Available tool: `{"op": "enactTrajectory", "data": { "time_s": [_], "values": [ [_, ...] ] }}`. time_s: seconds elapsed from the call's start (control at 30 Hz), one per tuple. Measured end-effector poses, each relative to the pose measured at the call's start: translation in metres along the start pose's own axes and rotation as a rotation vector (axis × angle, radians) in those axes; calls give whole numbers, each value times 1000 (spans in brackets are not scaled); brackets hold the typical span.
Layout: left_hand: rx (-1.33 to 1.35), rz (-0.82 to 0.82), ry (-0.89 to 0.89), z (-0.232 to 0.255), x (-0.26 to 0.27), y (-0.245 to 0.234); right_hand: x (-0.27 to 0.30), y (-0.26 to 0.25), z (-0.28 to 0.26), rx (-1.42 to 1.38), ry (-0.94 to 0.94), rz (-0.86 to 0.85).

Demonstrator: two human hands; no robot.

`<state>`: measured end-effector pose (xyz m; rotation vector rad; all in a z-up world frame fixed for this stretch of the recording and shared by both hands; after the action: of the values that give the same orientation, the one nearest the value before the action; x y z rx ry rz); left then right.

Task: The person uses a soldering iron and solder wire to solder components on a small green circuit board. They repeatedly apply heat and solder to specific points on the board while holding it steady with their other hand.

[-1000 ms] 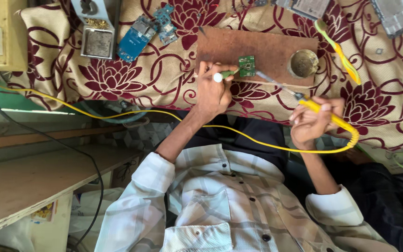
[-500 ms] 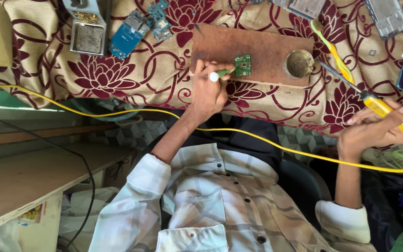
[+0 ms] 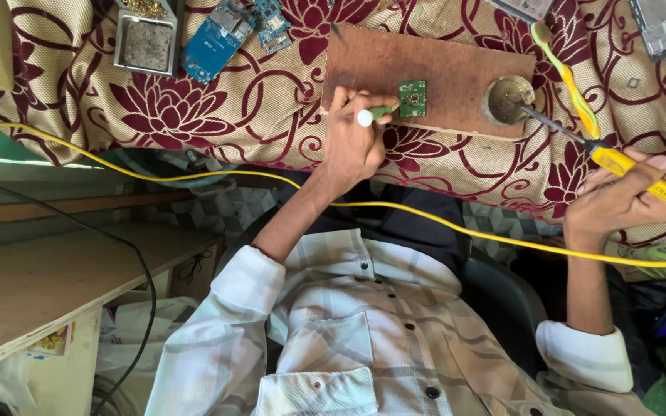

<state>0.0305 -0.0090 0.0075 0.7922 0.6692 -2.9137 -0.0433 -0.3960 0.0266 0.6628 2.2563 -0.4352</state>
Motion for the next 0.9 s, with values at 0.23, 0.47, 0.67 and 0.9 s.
{"op": "enactTrajectory", "data": {
  "time_s": [0.23, 0.47, 0.67, 0.9],
  "values": [
    [-46, 45, 71, 5, -2, -3, 15, 12, -20, -157, -44, 116],
    [-15, 30, 21, 3, 0, -1, 32, 55, -36, -431, 208, 96],
    [-37, 66, 21, 3, 2, 1, 50, 93, -35, -523, 203, 69],
    [-57, 97, 46, 2, 2, 2, 70, 114, -8, -586, 316, 172]
  ]
}}
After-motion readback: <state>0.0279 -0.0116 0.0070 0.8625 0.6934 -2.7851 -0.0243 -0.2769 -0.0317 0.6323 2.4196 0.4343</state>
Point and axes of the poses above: each hand's wrist, its own x-axis away from the middle knuckle, its own y-axis out of the palm, z = x × y, the point moved 4 cm from there along -x, towards the middle knuckle, and after that the axes turned 15 degrees about -y, right-handed, at the moved point
